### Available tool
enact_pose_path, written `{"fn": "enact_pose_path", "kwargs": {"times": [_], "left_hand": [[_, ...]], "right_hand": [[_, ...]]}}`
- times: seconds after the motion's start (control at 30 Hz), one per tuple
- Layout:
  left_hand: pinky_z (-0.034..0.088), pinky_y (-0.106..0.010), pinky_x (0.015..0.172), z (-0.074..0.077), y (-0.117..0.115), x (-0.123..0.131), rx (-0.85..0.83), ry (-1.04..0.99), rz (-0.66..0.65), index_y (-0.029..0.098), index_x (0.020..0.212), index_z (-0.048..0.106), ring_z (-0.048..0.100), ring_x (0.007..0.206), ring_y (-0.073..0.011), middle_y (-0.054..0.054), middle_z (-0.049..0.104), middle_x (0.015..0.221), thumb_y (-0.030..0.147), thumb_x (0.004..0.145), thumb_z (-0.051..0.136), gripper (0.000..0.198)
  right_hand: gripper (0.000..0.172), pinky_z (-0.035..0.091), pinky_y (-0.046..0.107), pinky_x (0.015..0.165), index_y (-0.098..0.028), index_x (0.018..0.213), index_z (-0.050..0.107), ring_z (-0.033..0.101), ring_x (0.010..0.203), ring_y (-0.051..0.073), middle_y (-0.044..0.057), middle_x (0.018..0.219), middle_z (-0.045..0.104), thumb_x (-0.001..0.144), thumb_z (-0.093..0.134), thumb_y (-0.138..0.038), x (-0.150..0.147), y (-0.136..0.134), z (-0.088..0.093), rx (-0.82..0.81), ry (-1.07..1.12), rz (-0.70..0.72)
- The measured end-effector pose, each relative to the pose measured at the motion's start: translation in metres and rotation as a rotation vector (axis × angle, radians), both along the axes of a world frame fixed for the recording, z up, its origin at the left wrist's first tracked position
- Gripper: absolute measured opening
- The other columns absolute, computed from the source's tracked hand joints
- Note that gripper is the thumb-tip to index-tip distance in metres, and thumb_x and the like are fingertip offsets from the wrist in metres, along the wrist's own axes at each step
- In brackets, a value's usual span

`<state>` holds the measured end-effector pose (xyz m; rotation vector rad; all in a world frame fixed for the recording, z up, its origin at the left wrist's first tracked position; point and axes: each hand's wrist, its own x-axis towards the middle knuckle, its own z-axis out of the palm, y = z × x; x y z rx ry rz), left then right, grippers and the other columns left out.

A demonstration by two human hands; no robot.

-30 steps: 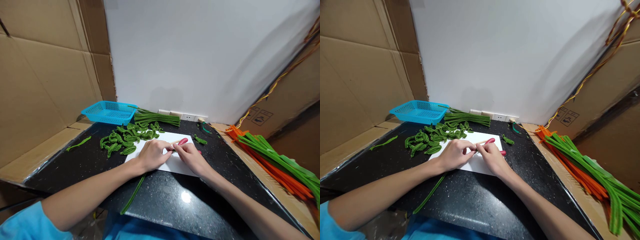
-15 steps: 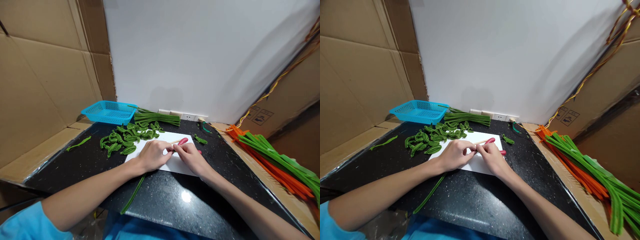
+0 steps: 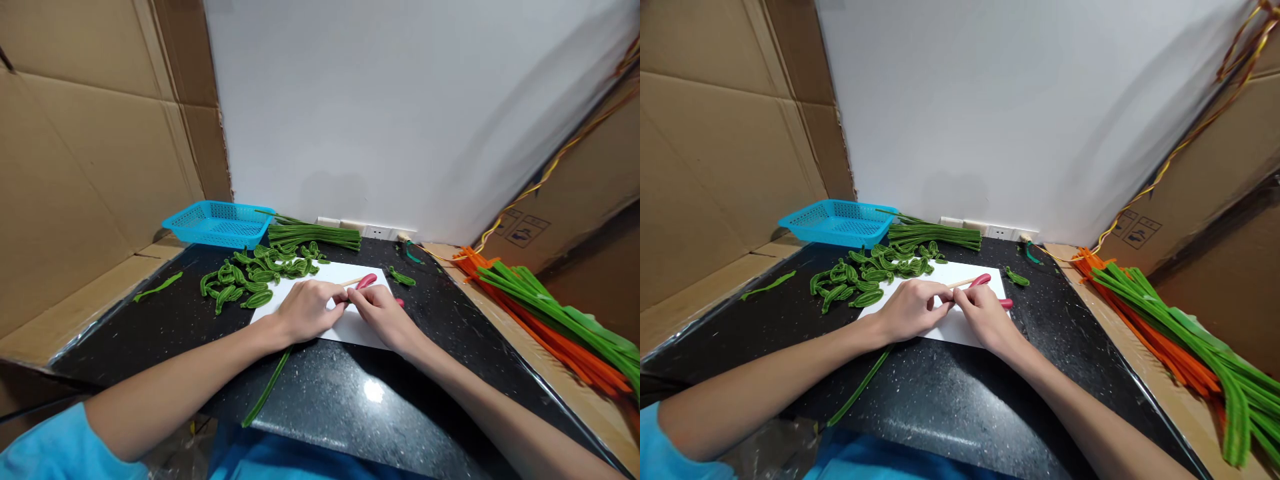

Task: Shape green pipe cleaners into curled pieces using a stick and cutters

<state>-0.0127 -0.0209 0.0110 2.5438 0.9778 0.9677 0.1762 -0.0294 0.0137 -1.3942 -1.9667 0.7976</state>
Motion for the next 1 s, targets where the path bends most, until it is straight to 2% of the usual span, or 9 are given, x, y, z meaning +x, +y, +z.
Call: {"fn": "enact_pose_path", "kwargs": {"times": [0.27, 0.43, 0.67, 0.8, 1.0], "left_hand": [[0.045, -0.027, 0.064, 0.0024, -0.0041, 0.0032, -0.003, 0.014, 0.059, 0.021, 0.092, 0.076, 0.068, 0.071, -0.017, -0.001, 0.076, 0.084, 0.02, 0.088, 0.062, 0.015], [0.045, -0.027, 0.063, 0.0021, -0.0044, 0.0035, 0.007, 0.019, 0.043, 0.021, 0.091, 0.076, 0.067, 0.068, -0.0171, -0.001, 0.076, 0.081, 0.019, 0.087, 0.062, 0.015], [0.045, -0.026, 0.062, 0.0014, -0.0047, 0.0031, 0.012, 0.009, 0.048, 0.02, 0.089, 0.077, 0.066, 0.064, -0.016, -0.002, 0.076, 0.08, 0.018, 0.088, 0.061, 0.016], [0.044, -0.026, 0.062, 0.0014, -0.004, 0.0029, 0.011, 0.007, 0.053, 0.02, 0.088, 0.076, 0.067, 0.067, -0.016, -0.001, 0.077, 0.083, 0.018, 0.088, 0.061, 0.015], [0.045, -0.027, 0.062, 0.0018, -0.003, 0.0038, -0.004, -0.003, 0.071, 0.019, 0.089, 0.075, 0.066, 0.067, -0.0161, -0.002, 0.077, 0.083, 0.017, 0.089, 0.061, 0.015]], "right_hand": [[0.041, 0.016, 0.028, 0.049, -0.023, 0.056, 0.03, 0.023, 0.055, 0.01, -0.004, 0.058, 0.024, 0.087, 0.042, -0.048, 0.0008, -0.0005, -0.0011, -0.001, -0.01, -0.029], [0.041, 0.016, 0.027, 0.048, -0.023, 0.055, 0.029, 0.023, 0.053, 0.01, -0.004, 0.056, 0.026, 0.087, 0.043, -0.044, -0.001, -0.002, -0.0022, 0.019, 0.046, -0.016], [0.04, 0.016, 0.028, 0.05, -0.023, 0.056, 0.028, 0.024, 0.055, 0.011, -0.004, 0.057, 0.026, 0.089, 0.043, -0.041, -0.0015, -0.0011, -0.0037, 0.067, 0.005, -0.003], [0.043, 0.018, 0.028, 0.052, -0.022, 0.058, 0.031, 0.026, 0.057, 0.011, -0.004, 0.059, 0.027, 0.094, 0.041, -0.045, -0.0004, -0.0013, -0.0022, 0.068, 0.018, 0.022], [0.056, 0.019, 0.029, 0.052, -0.022, 0.06, 0.033, 0.025, 0.057, 0.012, -0.004, 0.059, 0.027, 0.095, 0.038, -0.065, -0.0008, -0.002, -0.0005, 0.032, 0.052, 0.015]]}}
